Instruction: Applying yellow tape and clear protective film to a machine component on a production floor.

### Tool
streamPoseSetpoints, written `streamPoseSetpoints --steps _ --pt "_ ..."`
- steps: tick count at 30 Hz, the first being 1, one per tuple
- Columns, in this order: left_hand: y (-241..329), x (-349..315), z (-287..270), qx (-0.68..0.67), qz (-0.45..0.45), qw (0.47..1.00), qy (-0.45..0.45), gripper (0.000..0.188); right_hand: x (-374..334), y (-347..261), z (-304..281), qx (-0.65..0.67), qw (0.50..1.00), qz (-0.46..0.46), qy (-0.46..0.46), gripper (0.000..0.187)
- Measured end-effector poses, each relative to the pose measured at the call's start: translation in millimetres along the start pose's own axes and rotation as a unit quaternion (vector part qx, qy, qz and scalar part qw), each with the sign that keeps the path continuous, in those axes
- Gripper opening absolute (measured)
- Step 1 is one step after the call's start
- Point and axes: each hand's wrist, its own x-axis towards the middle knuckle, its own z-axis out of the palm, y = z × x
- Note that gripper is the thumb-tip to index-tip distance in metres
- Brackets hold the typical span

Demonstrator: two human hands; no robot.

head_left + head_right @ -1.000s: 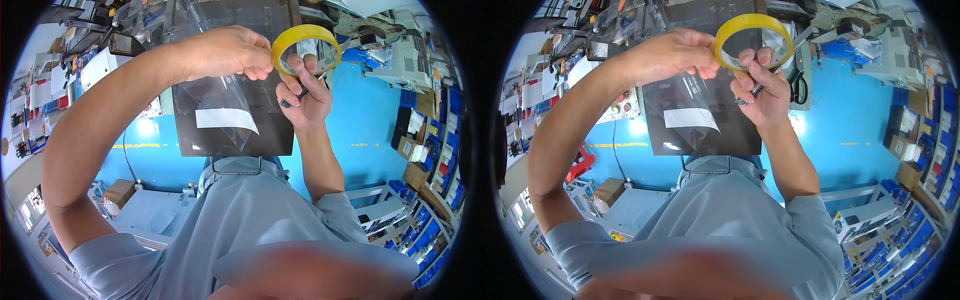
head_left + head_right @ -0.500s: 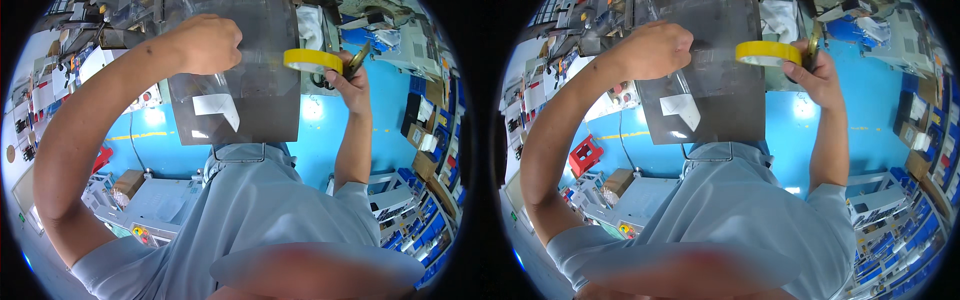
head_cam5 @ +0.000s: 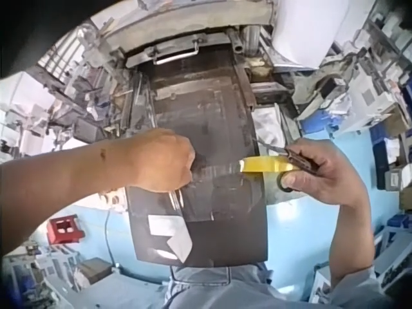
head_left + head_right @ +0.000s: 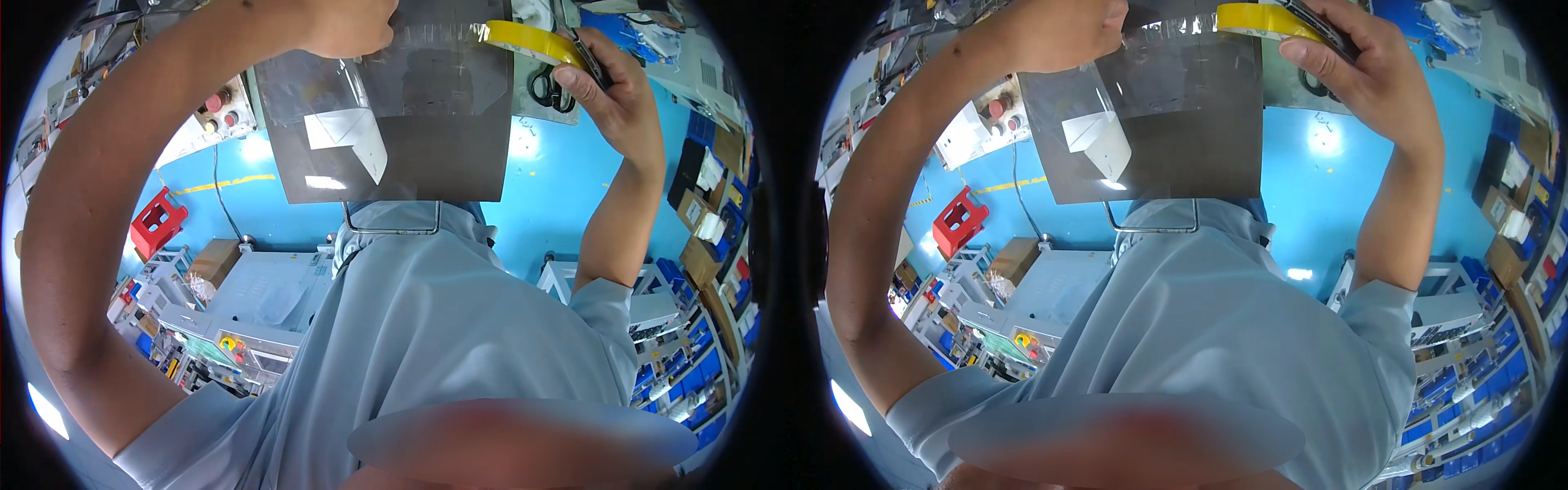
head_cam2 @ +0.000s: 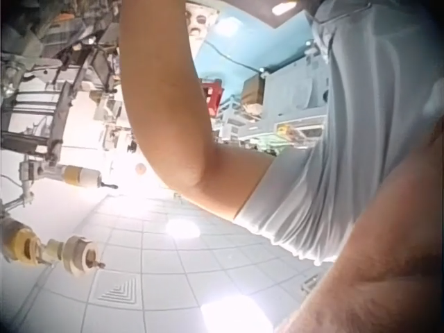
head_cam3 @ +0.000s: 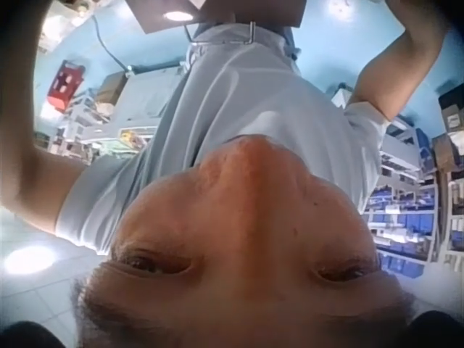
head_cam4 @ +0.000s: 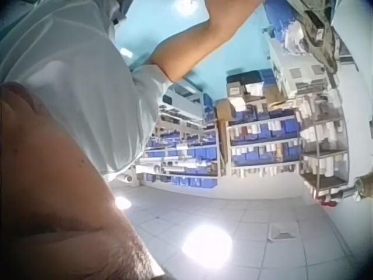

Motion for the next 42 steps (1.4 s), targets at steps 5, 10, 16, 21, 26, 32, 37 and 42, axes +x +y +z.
streamPoseSetpoints --steps 5,10,16,21,26,32,37,42 --pt "-2 3 -1 0.032 0.012 0.998 -0.046 0.031 0 -13 13 -0.019 0.998 -0.008 0.056 0.039" --pt "-1 3 -7 0.058 0.065 0.993 -0.084 0.031 1 -22 11 -0.056 0.998 0.018 0.023 0.040" --pt "0 2 -16 -0.053 -0.030 0.994 -0.095 0.033 8 -23 15 -0.033 0.999 0.017 0.026 0.044" --pt "1 3 -15 -0.060 -0.044 0.992 -0.101 0.034 10 -23 18 -0.031 0.998 0.028 0.045 0.046" --pt "-31 -18 0 0.035 0.319 0.937 0.138 0.024 11 -23 7 -0.054 0.997 0.028 0.051 0.048" --pt "-6 5 -12 0.164 0.174 0.966 -0.097 0.020 10 -23 15 -0.031 0.995 0.026 0.092 0.048" --pt "-10 7 -14 0.127 0.192 0.971 -0.063 0.019 10 -29 10 -0.039 0.996 0.054 0.056 0.047" --pt "-12 8 -18 0.129 0.182 0.968 -0.111 0.023 9 -30 13 -0.028 0.997 0.051 0.060 0.047"
